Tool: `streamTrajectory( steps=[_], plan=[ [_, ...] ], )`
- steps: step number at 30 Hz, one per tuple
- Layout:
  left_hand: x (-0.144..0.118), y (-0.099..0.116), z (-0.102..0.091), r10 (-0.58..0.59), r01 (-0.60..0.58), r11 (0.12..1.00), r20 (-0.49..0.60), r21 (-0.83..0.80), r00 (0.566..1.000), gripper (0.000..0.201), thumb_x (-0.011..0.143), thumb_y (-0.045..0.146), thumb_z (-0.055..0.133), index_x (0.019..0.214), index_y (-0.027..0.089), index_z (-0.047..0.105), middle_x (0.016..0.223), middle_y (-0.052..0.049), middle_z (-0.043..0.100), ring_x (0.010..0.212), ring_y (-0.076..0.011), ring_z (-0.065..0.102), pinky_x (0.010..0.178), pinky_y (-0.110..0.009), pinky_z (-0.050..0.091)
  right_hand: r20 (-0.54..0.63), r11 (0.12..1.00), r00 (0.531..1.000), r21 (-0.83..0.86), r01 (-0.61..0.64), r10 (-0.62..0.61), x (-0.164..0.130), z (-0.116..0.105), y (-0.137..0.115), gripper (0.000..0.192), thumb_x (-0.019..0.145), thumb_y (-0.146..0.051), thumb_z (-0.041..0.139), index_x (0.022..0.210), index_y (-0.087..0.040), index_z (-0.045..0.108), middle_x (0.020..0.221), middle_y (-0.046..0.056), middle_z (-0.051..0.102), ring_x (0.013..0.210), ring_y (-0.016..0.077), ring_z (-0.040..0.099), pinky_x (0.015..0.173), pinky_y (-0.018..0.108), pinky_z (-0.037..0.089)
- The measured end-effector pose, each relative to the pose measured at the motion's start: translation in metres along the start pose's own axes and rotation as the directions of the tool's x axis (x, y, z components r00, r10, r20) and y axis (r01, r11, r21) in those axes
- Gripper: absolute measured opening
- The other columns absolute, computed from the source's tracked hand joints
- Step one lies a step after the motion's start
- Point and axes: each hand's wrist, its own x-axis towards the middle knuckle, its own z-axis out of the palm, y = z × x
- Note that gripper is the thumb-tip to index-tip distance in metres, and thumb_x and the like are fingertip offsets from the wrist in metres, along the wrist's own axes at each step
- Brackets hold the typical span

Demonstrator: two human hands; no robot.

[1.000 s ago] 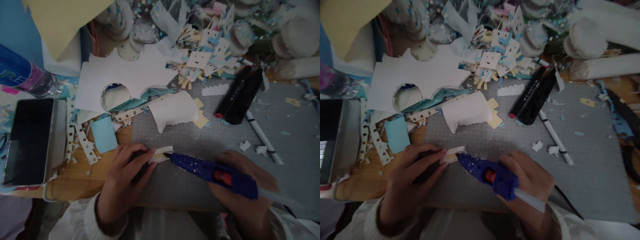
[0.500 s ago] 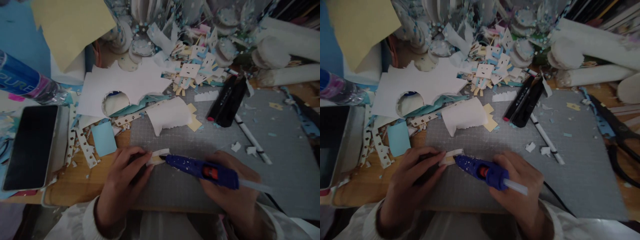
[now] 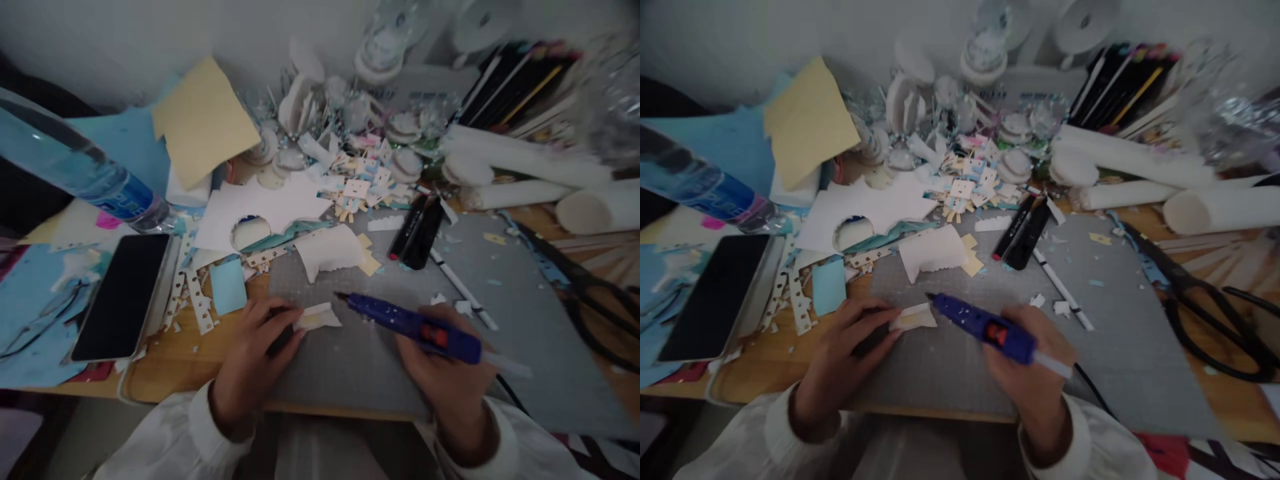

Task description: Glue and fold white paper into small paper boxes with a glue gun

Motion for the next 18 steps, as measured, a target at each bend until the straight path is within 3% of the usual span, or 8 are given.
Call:
streamTrajectory(
  steps=[3,7,10,14,18],
  plan=[
    [-0.002,-0.002,0.001,0.022,-0.022,0.999,-0.013,0.034,1.0,0.02,0.085,0.017,0.062,0.105,0.02,0.064,0.102,-0.006,0.061,0.094,-0.021,0.058,0.083,-0.037,0.05,-0.125,0.978,0.978,-0.102,-0.18,0.167,0.005,-0.003,0.004,0.027,0.077,-0.045,0.061,0.081,-0.017,0.061,0.059,0.002,0.059,0.054,0.021,0.058,0.05,0.029,0.04],
    [-0.001,0.0,-0.001,0.05,-0.048,0.997,-0.038,0.062,0.998,0.021,0.082,0.018,0.064,0.103,0.021,0.064,0.101,-0.006,0.063,0.093,-0.0212,0.061,0.082,-0.037,0.053,-0.146,0.89,0.901,-0.157,-0.428,0.408,0.014,-0.021,0.024,0.046,0.076,-0.06,0.054,0.083,-0.015,0.064,0.061,0.007,0.058,0.057,0.0265,0.057,0.05,0.032,0.035],
    [0.001,0.002,-0.005,0.097,-0.095,0.993,-0.02,0.072,0.995,0.021,0.081,0.016,0.063,0.101,0.021,0.063,0.098,-0.005,0.065,0.091,-0.0205,0.064,0.08,-0.035,0.055,-0.1,0.9,0.912,-0.146,-0.41,0.399,0.013,-0.036,0.054,0.049,0.081,-0.059,0.048,0.092,-0.013,0.062,0.069,0.011,0.059,0.063,0.028,0.057,0.052,0.034,0.037],
    [0.004,0.006,-0.011,0.168,-0.166,0.982,-0.013,0.092,0.986,0.02,0.081,0.015,0.064,0.1,0.021,0.062,0.093,-0.003,0.068,0.086,-0.0181,0.066,0.076,-0.031,0.056,-0.095,0.928,0.954,-0.22,-0.3,0.286,0.006,-0.043,0.093,0.048,0.083,-0.056,0.044,0.094,-0.011,0.059,0.078,0.015,0.059,0.071,0.0304,0.057,0.06,0.04,0.042],
    [0.01,0.011,-0.023,0.235,-0.228,0.968,-0.053,0.106,0.971,0.019,0.082,0.016,0.063,0.1,0.021,0.062,0.092,-0.003,0.07,0.086,-0.0172,0.067,0.077,-0.028,0.056,-0.076,0.94,0.968,-0.232,-0.249,0.238,-0.003,-0.045,0.108,0.045,0.082,-0.053,0.046,0.097,-0.012,0.057,0.081,0.015,0.059,0.074,0.0307,0.057,0.064,0.042,0.045]
  ],
)
